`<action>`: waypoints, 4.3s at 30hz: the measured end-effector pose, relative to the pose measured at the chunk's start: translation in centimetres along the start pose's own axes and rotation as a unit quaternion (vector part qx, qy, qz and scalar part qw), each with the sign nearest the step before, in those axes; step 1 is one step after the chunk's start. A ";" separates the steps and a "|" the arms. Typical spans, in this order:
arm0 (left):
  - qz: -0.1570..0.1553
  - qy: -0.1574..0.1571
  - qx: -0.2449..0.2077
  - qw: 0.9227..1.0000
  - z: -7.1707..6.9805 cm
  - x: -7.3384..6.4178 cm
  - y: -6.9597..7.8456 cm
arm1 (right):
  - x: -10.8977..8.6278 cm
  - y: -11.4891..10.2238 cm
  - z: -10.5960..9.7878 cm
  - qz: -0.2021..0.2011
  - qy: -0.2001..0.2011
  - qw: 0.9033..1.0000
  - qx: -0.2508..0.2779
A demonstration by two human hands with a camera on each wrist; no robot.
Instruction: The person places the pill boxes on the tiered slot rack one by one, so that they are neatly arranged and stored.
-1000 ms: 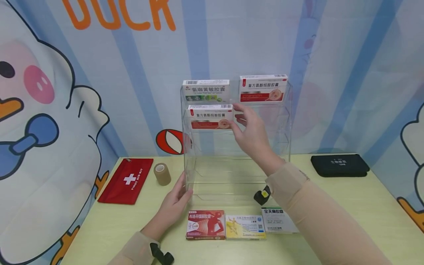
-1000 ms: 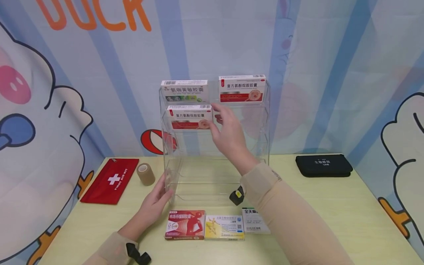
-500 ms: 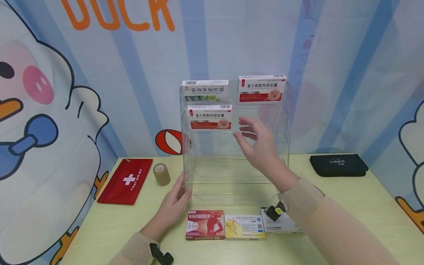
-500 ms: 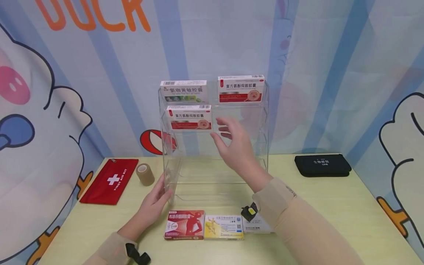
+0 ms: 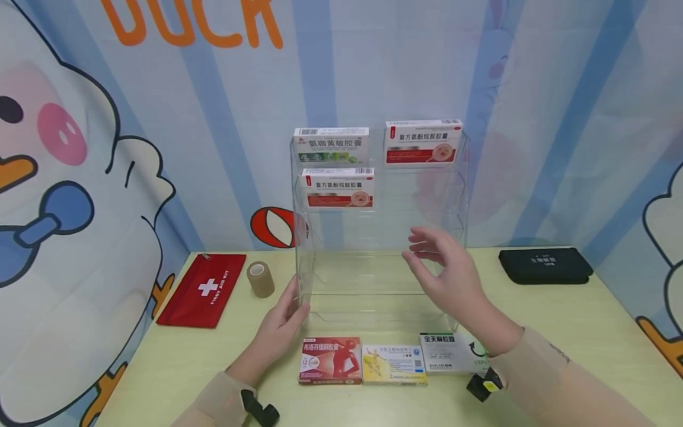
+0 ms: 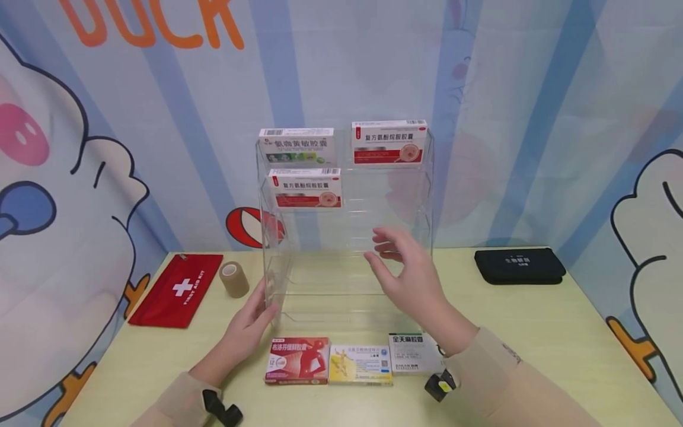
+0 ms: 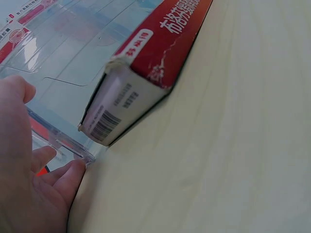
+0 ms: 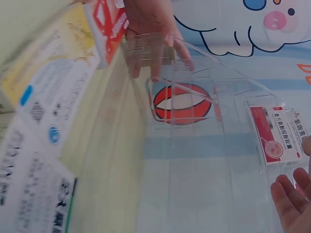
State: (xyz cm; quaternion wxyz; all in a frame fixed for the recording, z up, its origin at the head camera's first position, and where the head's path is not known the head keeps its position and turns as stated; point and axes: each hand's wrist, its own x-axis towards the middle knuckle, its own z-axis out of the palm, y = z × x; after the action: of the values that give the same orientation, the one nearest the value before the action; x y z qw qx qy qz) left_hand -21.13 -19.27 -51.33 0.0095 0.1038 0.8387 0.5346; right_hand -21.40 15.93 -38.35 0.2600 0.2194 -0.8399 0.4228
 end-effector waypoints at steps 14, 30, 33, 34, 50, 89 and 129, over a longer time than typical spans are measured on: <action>0.003 -0.002 0.002 1.000 -0.2 0.1 -0.1 | -5.4 1.7 -2.2 -0.012 -0.015 1.000 -0.023; -0.005 -0.004 -0.004 1.000 -0.1 0.2 0.0 | -11.2 4.8 -5.1 0.027 -0.086 0.991 -0.096; -0.002 -0.003 -0.003 1.000 0.0 0.4 0.1 | -11.7 5.5 -6.0 0.045 -0.099 0.989 -0.101; -0.003 -0.003 -0.003 1.000 0.0 0.4 0.1 | -11.8 5.7 -6.2 0.049 -0.103 0.988 -0.104; -0.004 -0.008 0.000 1.000 -0.2 0.6 0.0 | -13.0 8.6 -8.2 0.066 -0.186 0.969 -0.152; 0.007 0.000 0.000 1.000 0.0 0.1 -0.2 | -13.1 9.0 -9.0 0.129 -0.236 0.956 -0.119; 0.002 -0.005 0.000 1.000 -0.2 0.1 -0.2 | -4.9 4.8 -11.8 -0.065 -0.050 0.988 -0.133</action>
State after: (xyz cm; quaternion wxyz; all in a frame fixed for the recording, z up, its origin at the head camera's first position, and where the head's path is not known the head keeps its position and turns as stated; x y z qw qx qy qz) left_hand -21.28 -19.51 -51.45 0.0126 0.1076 0.8383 0.5343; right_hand -17.54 29.00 -38.25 0.2713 0.2576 -0.8848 0.2779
